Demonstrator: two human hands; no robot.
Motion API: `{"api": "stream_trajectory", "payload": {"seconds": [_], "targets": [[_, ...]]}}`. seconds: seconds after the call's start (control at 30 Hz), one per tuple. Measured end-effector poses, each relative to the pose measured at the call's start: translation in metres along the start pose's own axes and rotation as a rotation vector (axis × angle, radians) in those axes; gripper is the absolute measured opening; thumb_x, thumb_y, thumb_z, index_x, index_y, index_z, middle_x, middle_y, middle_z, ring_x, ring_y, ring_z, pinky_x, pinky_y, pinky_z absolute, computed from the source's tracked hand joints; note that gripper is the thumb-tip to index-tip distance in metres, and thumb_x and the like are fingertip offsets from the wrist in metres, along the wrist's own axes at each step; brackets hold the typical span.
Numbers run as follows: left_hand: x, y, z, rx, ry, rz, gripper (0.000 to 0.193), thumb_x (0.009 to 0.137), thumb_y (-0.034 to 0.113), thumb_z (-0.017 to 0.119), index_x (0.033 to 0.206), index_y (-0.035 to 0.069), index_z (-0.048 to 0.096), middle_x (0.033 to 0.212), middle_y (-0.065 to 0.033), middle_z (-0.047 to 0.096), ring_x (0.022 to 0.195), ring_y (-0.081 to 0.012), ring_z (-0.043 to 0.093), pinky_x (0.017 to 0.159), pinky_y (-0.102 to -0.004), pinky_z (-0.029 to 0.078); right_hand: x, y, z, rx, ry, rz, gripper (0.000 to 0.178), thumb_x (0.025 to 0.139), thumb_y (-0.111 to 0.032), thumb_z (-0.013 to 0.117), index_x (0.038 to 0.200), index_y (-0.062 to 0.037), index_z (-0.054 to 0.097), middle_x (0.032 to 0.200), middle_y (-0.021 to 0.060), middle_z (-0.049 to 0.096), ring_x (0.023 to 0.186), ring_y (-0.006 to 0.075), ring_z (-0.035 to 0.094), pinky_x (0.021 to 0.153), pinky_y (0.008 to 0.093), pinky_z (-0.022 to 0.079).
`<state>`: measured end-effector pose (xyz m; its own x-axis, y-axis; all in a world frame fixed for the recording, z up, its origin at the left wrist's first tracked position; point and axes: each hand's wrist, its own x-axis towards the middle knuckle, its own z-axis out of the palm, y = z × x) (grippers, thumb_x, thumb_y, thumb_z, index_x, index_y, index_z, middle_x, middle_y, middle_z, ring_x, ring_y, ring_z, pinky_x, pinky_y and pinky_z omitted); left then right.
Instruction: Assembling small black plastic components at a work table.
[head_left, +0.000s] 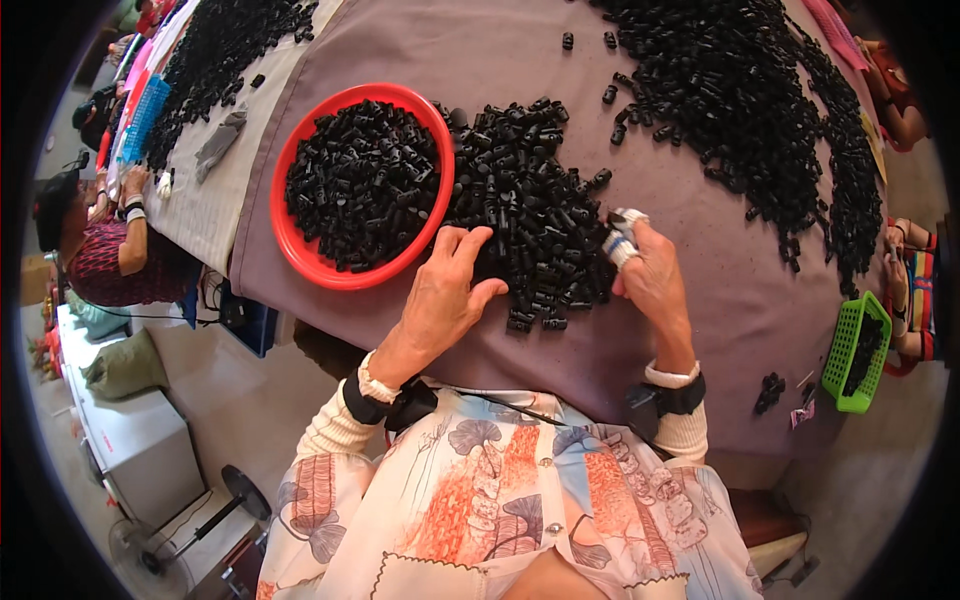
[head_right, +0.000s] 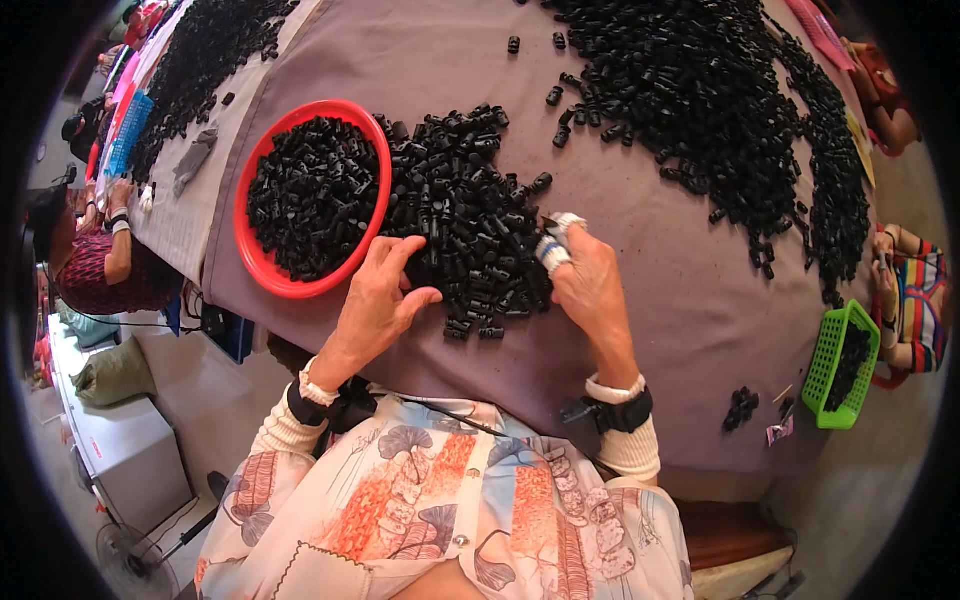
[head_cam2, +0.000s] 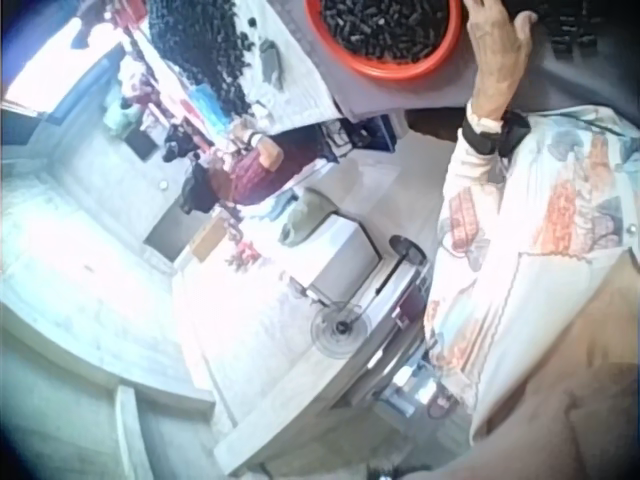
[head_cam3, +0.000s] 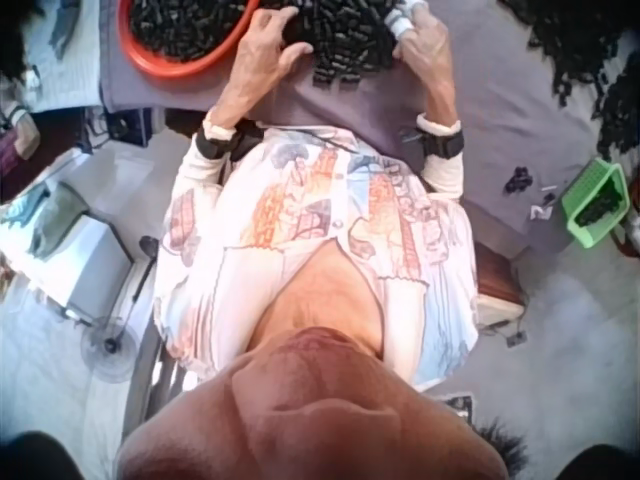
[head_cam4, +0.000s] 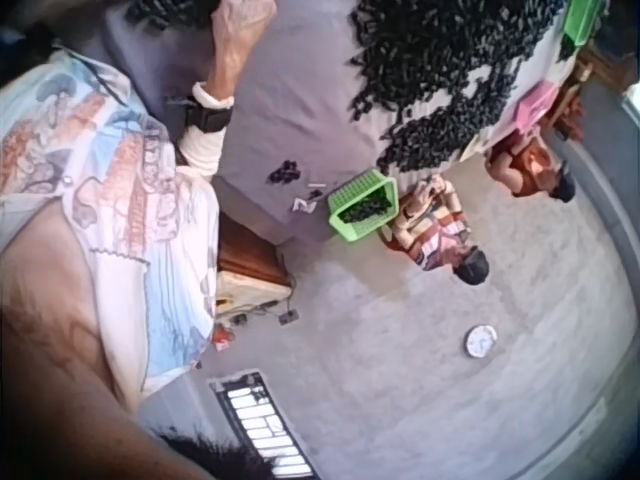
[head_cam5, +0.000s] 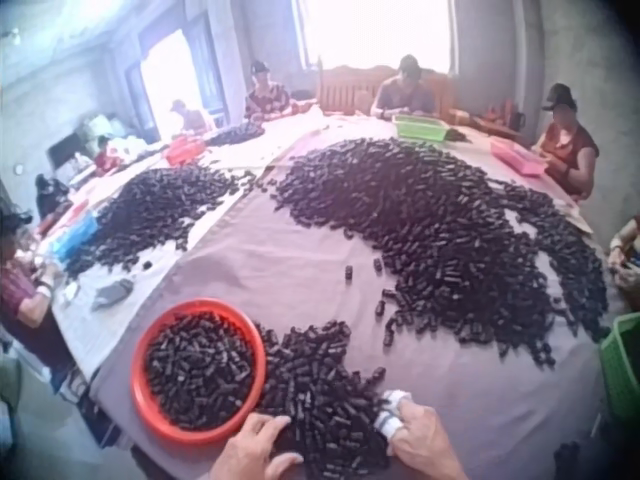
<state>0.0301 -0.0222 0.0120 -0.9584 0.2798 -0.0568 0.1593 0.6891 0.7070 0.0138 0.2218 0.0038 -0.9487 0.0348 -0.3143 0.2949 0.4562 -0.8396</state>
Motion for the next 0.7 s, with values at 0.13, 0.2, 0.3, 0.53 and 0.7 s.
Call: {"api": "stream_trajectory", "payload": {"seconds": [0.13, 0.2, 0.3, 0.53, 0.7], "targets": [[0.004, 0.011, -0.003, 0.032, 0.097, 0.137, 0.045, 0.071, 0.010, 0.072, 0.110, 0.001, 0.052, 0.097, -0.0161, 0.050, 0.074, -0.0301, 0.057, 0.062, -0.0364, 0.047, 0.005, -0.015, 0.005, 0.155, -0.024, -0.150, 0.031, 0.080, -0.003, 0.042, 0.107, -0.0012, 0.058, 0.064, 0.0090, 0.057, 0.043, 0.0127, 0.050, 0.041, 0.0277, 0.041], [-0.005, 0.026, -0.013, -0.085, -0.050, 0.128, 0.040, 0.072, 0.012, 0.072, 0.106, 0.001, 0.054, 0.092, -0.0152, 0.051, 0.071, -0.0288, 0.057, 0.060, -0.0356, 0.047, 0.004, -0.014, -0.005, 0.198, -0.038, -0.071, 0.032, 0.081, -0.003, 0.041, 0.108, -0.0026, 0.058, 0.066, 0.0073, 0.058, 0.043, 0.0112, 0.050, 0.041, 0.0258, 0.041], [-0.018, 0.036, -0.010, -0.247, -0.461, 0.182, 0.032, 0.074, 0.017, 0.071, 0.100, 0.003, 0.058, 0.084, -0.0137, 0.055, 0.069, -0.0284, 0.060, 0.060, -0.0354, 0.049, -0.007, -0.009, -0.025, 0.214, -0.071, 0.052, 0.034, 0.082, -0.003, 0.038, 0.111, -0.0059, 0.056, 0.069, 0.0034, 0.058, 0.043, 0.0076, 0.049, 0.040, 0.0213, 0.041], [-0.019, 0.026, 0.024, -0.073, -0.497, 0.367, 0.034, 0.076, 0.017, 0.068, 0.104, 0.004, 0.055, 0.080, -0.0122, 0.057, 0.067, -0.0304, 0.058, 0.059, -0.0377, 0.047, -0.048, 0.012, -0.010, 0.275, -0.250, 0.234, 0.029, 0.084, -0.004, 0.042, 0.110, -0.0032, 0.055, 0.067, 0.0046, 0.057, 0.045, 0.0096, 0.053, 0.041, 0.0231, 0.043], [-0.007, 0.023, 0.025, -0.100, -0.458, 0.306, 0.033, 0.076, 0.015, 0.068, 0.104, 0.003, 0.057, 0.075, -0.0116, 0.058, 0.065, -0.0253, 0.059, 0.059, -0.0356, 0.047, -0.036, -0.001, 0.009, 0.265, -0.232, 0.163, 0.025, 0.084, -0.005, 0.042, 0.105, -0.0005, 0.054, 0.064, 0.0047, 0.056, 0.046, 0.0098, 0.053, 0.043, 0.0245, 0.045]]}}
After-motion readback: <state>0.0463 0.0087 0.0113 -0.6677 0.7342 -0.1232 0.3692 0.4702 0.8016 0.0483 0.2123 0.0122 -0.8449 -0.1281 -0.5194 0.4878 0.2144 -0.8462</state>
